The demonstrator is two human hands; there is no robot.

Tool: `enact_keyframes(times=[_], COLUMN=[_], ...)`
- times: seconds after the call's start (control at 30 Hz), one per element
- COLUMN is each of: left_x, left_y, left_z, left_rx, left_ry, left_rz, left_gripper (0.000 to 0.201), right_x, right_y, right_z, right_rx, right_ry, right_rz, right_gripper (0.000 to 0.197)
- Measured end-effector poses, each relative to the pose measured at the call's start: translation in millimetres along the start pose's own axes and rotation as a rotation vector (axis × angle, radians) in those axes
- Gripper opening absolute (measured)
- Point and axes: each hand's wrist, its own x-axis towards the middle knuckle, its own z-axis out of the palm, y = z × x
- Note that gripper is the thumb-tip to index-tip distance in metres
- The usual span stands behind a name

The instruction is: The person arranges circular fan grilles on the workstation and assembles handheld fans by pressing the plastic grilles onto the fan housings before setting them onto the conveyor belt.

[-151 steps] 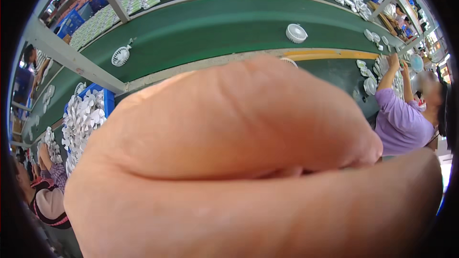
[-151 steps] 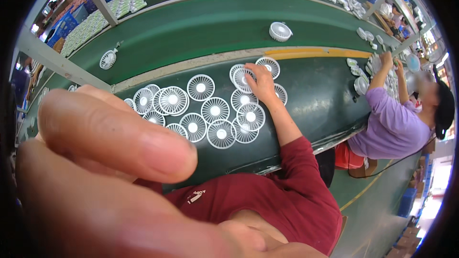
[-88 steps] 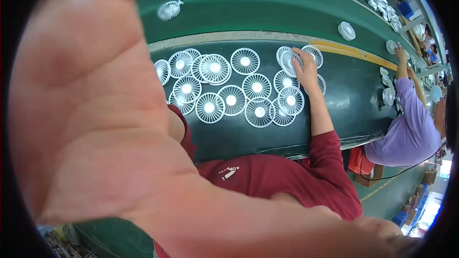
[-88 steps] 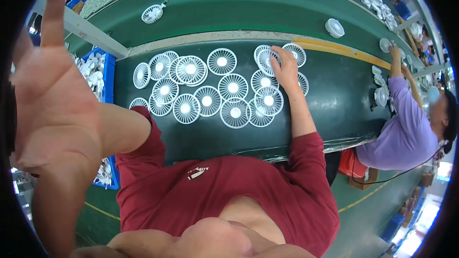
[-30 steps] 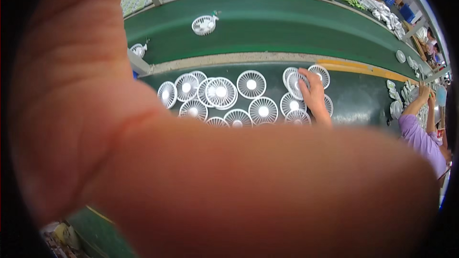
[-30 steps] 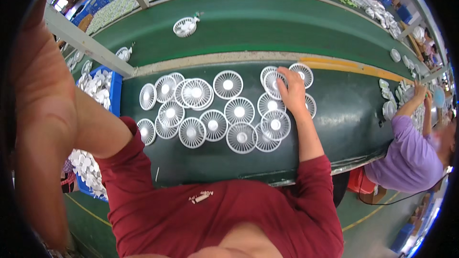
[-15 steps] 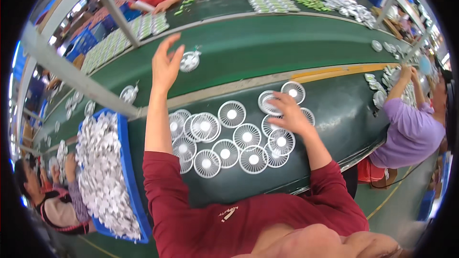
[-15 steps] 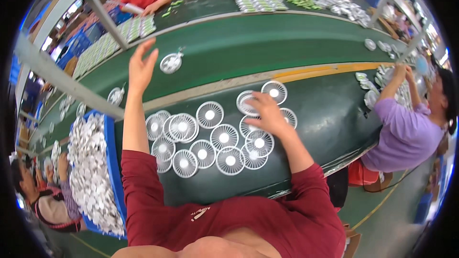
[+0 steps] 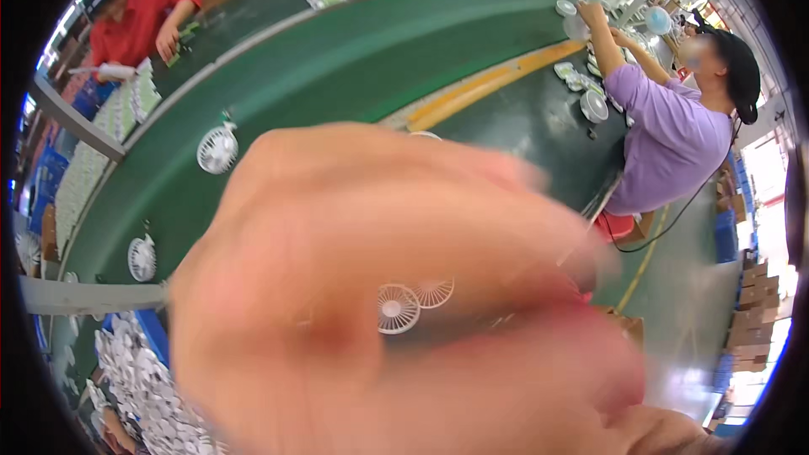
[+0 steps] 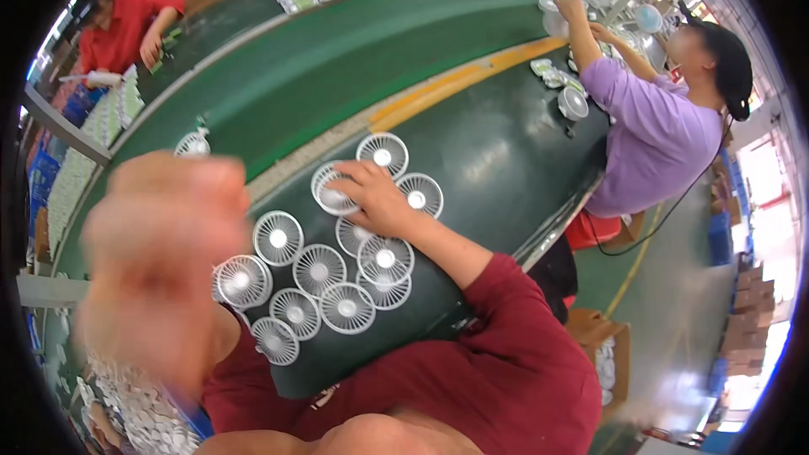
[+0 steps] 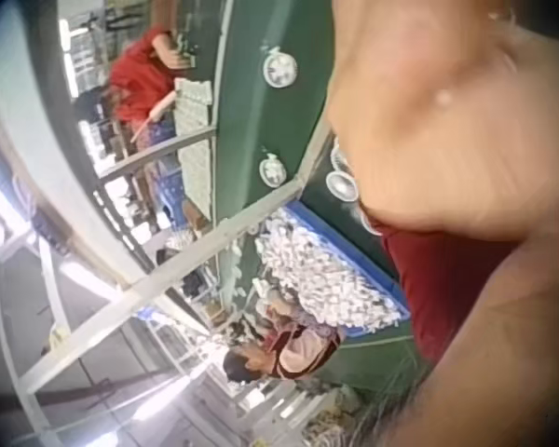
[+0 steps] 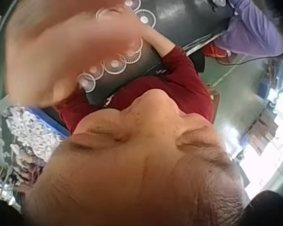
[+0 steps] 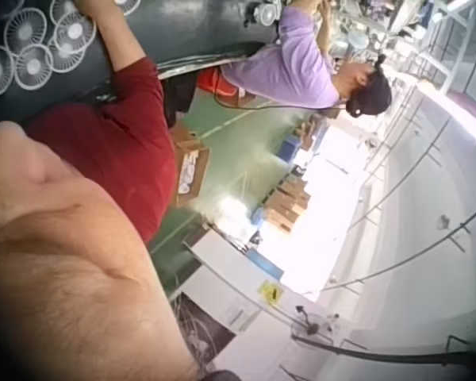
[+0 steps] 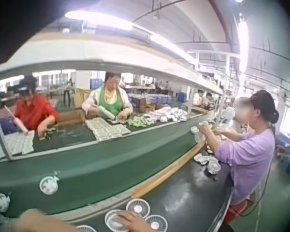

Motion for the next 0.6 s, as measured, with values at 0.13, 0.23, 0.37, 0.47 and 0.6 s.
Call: enact_keyframes(times=[0.13, 0.23, 0.37, 0.47, 0.6], left_x=[-21.9, -19.9, -16.3, -16.1, -17.0], left_y=[-35.8, -37.4, -35.0, -34.9, -38.0], left_z=[8.4, 21.9, 37.2, 42.7, 47.3], left_rx=[-0.086, -0.205, -0.281, -0.322, -0.378], left_ry=[0.007, -0.011, -0.041, -0.056, -0.067], left_rz=[-0.109, -0.04, -0.005, 0.008, 0.027], left_gripper=[0.009, 0.012, 0.016, 0.02, 0.024], right_x=[1.8, -8.3, -8.6, -8.9, -14.0], right_y=[14.4, 13.4, 12.9, 13.9, 14.4], right_z=[38.6, 18.3, 20.8, 15.0, 15.6], right_rx=[0.031, -0.064, -0.046, -0.045, -0.059], right_ry=[-0.062, -0.059, -0.076, -0.079, -0.087], right_rz=[0.02, 0.074, 0.09, 0.103, 0.109], right_gripper=[0.06, 0.057, 0.055, 0.053, 0.052])
